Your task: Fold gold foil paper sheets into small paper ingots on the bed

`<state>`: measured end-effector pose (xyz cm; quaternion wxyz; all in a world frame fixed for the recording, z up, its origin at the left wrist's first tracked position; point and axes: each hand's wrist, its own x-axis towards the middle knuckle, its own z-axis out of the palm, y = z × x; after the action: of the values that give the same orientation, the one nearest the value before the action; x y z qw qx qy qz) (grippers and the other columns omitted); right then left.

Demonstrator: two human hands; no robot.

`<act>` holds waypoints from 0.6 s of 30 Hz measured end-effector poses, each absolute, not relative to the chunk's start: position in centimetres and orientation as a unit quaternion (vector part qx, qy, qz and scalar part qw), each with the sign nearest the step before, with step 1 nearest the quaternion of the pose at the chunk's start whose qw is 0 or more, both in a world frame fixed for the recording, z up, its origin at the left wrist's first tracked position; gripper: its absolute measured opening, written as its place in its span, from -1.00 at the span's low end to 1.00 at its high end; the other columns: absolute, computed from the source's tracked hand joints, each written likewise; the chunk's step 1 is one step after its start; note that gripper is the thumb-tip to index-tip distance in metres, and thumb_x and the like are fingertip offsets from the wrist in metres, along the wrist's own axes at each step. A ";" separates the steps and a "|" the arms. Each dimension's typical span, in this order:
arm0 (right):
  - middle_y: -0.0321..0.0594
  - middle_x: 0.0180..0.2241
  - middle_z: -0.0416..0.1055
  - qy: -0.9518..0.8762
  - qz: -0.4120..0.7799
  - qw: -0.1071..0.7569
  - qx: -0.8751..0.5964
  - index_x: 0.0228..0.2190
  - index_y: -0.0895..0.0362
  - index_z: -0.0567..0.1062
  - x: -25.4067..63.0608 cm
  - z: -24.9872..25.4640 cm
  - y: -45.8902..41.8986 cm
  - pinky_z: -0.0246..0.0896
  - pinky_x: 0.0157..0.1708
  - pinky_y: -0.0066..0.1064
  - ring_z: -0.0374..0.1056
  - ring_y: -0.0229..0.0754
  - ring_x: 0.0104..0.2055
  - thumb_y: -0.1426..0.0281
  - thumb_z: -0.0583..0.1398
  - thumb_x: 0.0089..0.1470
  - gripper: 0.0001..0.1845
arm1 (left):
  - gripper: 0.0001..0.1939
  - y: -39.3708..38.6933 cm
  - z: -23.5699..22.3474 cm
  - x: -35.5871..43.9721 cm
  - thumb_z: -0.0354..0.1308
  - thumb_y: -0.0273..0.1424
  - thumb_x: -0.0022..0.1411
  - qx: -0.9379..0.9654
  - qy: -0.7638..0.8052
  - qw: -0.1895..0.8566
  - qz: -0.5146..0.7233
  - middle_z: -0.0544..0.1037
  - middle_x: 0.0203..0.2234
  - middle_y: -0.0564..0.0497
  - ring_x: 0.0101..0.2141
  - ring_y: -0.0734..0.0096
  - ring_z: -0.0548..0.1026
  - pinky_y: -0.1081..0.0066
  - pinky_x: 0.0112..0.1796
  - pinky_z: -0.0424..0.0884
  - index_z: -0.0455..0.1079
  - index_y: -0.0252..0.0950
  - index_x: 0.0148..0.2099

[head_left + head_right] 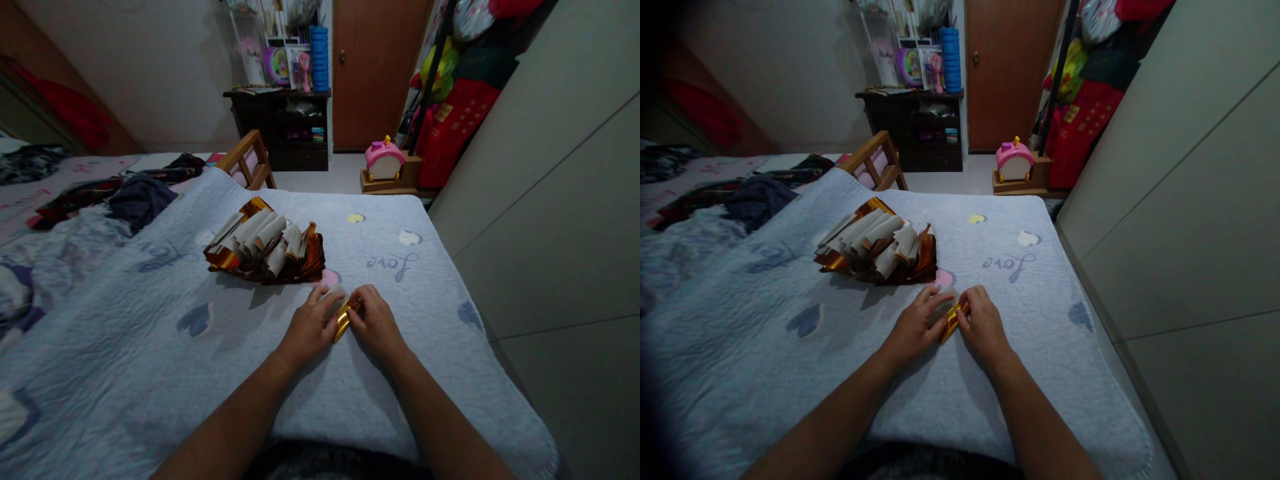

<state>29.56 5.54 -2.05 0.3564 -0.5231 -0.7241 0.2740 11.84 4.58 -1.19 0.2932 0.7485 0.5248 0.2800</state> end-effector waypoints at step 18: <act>-0.11 -0.21 0.38 -0.756 0.167 0.317 -0.548 -0.26 0.12 0.48 30.0 -3.2 5.7 0.22 -0.08 -0.20 0.27 -0.02 -0.13 0.48 0.24 0.10 -0.89 | -0.70 4.5 -1.6 12.1 0.09 -0.59 0.28 0.840 0.450 0.193 0.234 0.55 -0.01 -0.11 0.03 0.17 0.44 0.10 0.06 0.37 0.45 -0.27 0.03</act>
<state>29.97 5.72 -3.21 0.3166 -0.5480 -0.7561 0.1666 12.11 4.52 -1.55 0.1927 0.8398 0.4502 0.2344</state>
